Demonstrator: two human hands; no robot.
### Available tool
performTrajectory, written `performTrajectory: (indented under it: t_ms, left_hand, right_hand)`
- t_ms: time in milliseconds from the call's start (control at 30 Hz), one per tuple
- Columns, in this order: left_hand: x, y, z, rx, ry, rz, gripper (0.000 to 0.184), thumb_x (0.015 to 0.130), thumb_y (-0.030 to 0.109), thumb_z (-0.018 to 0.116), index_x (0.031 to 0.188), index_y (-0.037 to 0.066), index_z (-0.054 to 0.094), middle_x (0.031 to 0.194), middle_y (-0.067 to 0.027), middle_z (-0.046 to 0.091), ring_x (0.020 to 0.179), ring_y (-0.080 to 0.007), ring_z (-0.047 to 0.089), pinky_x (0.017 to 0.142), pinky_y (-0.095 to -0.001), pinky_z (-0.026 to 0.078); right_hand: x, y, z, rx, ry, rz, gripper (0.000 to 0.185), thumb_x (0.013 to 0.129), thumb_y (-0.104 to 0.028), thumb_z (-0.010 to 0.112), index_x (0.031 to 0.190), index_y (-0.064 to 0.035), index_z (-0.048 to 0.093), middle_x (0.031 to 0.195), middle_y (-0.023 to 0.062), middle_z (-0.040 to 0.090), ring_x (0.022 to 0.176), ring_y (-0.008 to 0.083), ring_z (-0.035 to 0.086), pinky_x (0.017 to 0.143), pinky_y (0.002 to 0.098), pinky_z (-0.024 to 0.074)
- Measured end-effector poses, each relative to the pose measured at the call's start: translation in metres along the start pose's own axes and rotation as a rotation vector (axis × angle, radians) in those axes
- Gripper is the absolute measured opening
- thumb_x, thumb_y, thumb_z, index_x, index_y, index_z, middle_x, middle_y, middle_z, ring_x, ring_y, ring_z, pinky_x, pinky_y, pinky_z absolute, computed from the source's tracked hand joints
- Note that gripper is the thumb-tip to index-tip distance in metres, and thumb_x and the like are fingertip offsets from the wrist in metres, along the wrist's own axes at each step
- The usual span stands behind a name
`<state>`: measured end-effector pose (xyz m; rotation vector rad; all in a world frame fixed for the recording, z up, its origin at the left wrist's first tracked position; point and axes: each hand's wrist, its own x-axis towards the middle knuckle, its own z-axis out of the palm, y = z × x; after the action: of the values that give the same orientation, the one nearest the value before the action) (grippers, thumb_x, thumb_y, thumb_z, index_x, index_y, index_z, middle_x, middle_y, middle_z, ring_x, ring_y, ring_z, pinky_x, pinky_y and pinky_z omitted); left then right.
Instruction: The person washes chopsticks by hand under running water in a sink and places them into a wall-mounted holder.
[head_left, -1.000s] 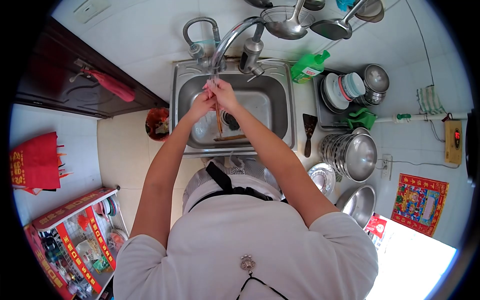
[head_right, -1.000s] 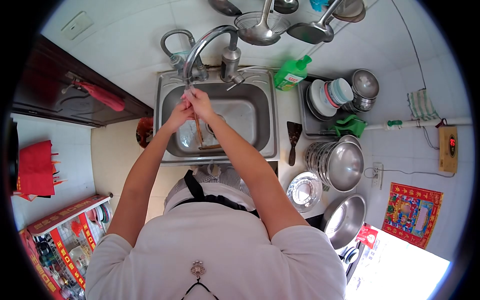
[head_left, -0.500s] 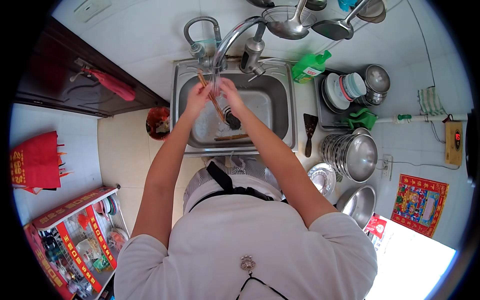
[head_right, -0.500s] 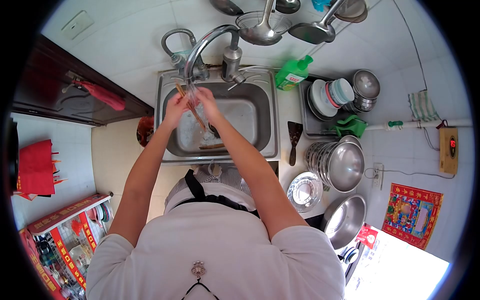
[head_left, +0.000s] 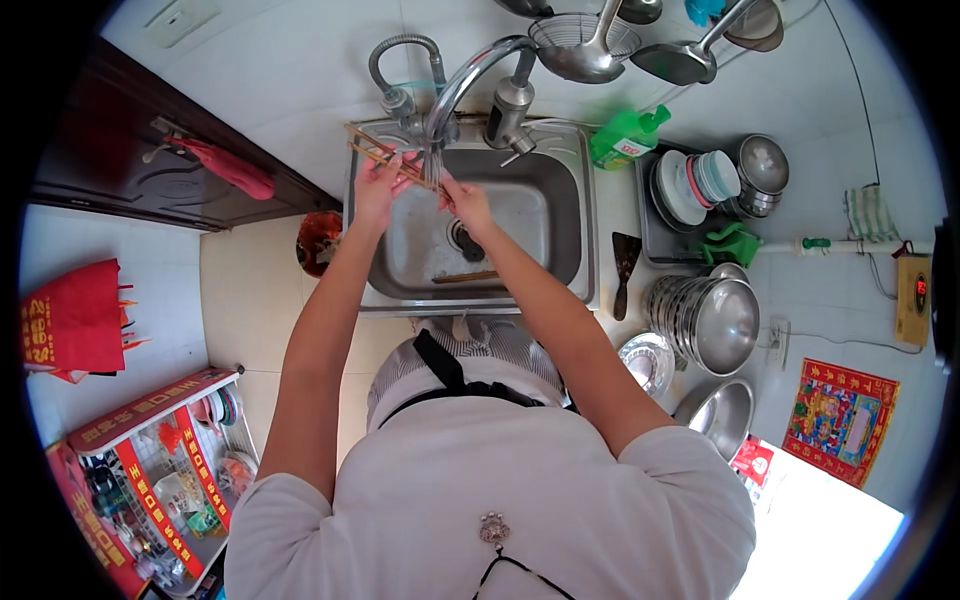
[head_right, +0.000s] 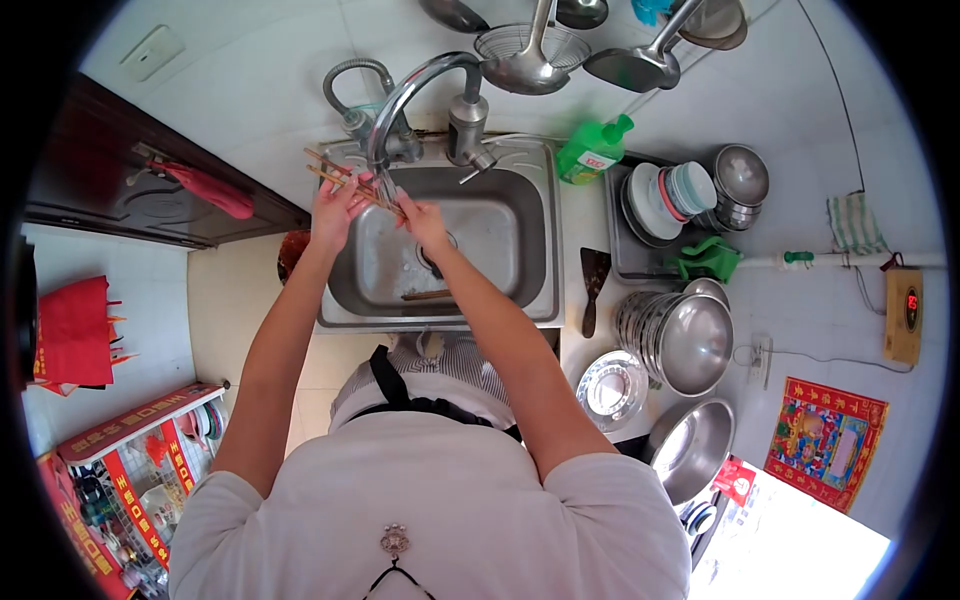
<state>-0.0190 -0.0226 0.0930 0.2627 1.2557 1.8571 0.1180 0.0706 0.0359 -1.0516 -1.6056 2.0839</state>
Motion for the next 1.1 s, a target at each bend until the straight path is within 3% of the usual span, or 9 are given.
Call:
performTrajectory:
  t_ms: [67, 167, 267, 467, 567, 667, 767, 967, 1100]
  left_hand:
    - [0.002, 0.01, 0.005, 0.03, 0.019, 0.046, 0.021, 0.09, 0.011, 0.051, 0.11, 0.007, 0.047, 0.103, -0.0135, 0.061, 0.094, -0.0226, 0.061, 0.081, -0.0321, 0.05]
    - [0.011, 0.021, 0.003, 0.028, 0.073, 0.118, 0.024, 0.089, 0.014, 0.052, 0.112, 0.007, 0.047, 0.102, -0.0117, 0.062, 0.093, -0.0224, 0.062, 0.08, -0.0318, 0.05]
    - [0.013, 0.032, -0.005, -0.007, 0.092, 0.139, 0.026, 0.089, 0.015, 0.053, 0.113, 0.008, 0.047, 0.102, -0.0108, 0.062, 0.092, -0.0222, 0.062, 0.08, -0.0313, 0.05]
    - [0.019, 0.017, -0.031, -0.124, 0.153, 0.083, 0.026, 0.089, 0.016, 0.055, 0.112, 0.007, 0.05, 0.104, -0.0102, 0.061, 0.094, -0.0223, 0.062, 0.079, -0.0306, 0.05]
    - [0.014, 0.013, -0.031, -0.159, 0.175, 0.068, 0.026, 0.088, 0.016, 0.056, 0.111, 0.006, 0.05, 0.104, -0.0101, 0.061, 0.095, -0.0227, 0.061, 0.079, -0.0307, 0.051]
    - [0.014, 0.009, -0.032, -0.202, 0.187, 0.082, 0.026, 0.087, 0.015, 0.057, 0.111, 0.006, 0.05, 0.104, -0.0105, 0.061, 0.095, -0.023, 0.061, 0.079, -0.0311, 0.051]
    - [0.013, 0.007, -0.036, -0.195, 0.208, 0.088, 0.026, 0.087, 0.015, 0.056, 0.111, 0.006, 0.049, 0.105, -0.0112, 0.061, 0.095, -0.0232, 0.061, 0.08, -0.0317, 0.051]
    - [-0.002, -0.002, -0.033, -0.187, 0.171, 0.067, 0.022, 0.088, 0.012, 0.054, 0.107, 0.005, 0.048, 0.104, -0.0122, 0.061, 0.094, -0.0242, 0.061, 0.082, -0.032, 0.051]
    - [-0.005, 0.006, -0.036, -0.1, 0.15, 0.084, 0.018, 0.088, 0.012, 0.054, 0.104, 0.004, 0.049, 0.103, -0.0129, 0.061, 0.093, -0.0246, 0.062, 0.08, -0.0311, 0.052]
  right_hand:
    - [0.008, -0.006, 0.002, 0.051, 0.005, -0.032, 0.032, 0.091, -0.029, 0.05, 0.073, -0.0046, 0.061, 0.055, -0.0028, 0.045, 0.048, 0.0049, 0.037, 0.045, 0.0198, 0.0273]
    - [0.011, -0.021, 0.002, 0.18, -0.174, -0.09, 0.028, 0.09, -0.024, 0.051, 0.074, -0.0036, 0.061, 0.052, -0.0019, 0.045, 0.047, 0.0052, 0.037, 0.044, 0.0216, 0.0298]
    - [0.013, -0.026, -0.008, 0.025, -0.267, 0.025, 0.025, 0.09, -0.022, 0.049, 0.077, -0.0042, 0.06, 0.053, -0.0017, 0.046, 0.048, 0.0052, 0.038, 0.044, 0.0217, 0.0302]
    - [0.011, -0.017, -0.004, -0.098, -0.216, -0.146, 0.028, 0.093, -0.023, 0.045, 0.076, -0.005, 0.059, 0.054, -0.0036, 0.044, 0.047, 0.0038, 0.037, 0.043, 0.0202, 0.0268]
    - [0.007, -0.021, 0.004, -0.03, -0.019, 0.025, 0.032, 0.094, -0.029, 0.041, 0.079, -0.006, 0.057, 0.053, -0.0037, 0.042, 0.046, 0.0046, 0.036, 0.042, 0.0206, 0.0259]
    - [-0.001, -0.026, 0.002, 0.279, -0.077, 0.176, 0.036, 0.092, -0.042, 0.043, 0.082, -0.0086, 0.054, 0.057, -0.0011, 0.048, 0.047, 0.0065, 0.039, 0.042, 0.021, 0.029]
    - [0.01, -0.005, -0.007, 0.687, -0.396, 0.222, 0.035, 0.092, -0.043, 0.041, 0.091, -0.0102, 0.051, 0.063, -0.0003, 0.05, 0.049, 0.0078, 0.042, 0.043, 0.0207, 0.0307]
    - [0.006, -0.02, 0.021, 0.496, -0.195, 0.155, 0.025, 0.093, -0.028, 0.042, 0.103, -0.0076, 0.054, 0.07, -0.0007, 0.051, 0.058, 0.0074, 0.045, 0.049, 0.0205, 0.0339]
    - [0.011, -0.019, 0.009, 0.136, -0.189, 0.032, 0.022, 0.091, -0.025, 0.049, 0.092, -0.0054, 0.058, 0.064, -0.0005, 0.05, 0.051, 0.0075, 0.043, 0.045, 0.0219, 0.034]
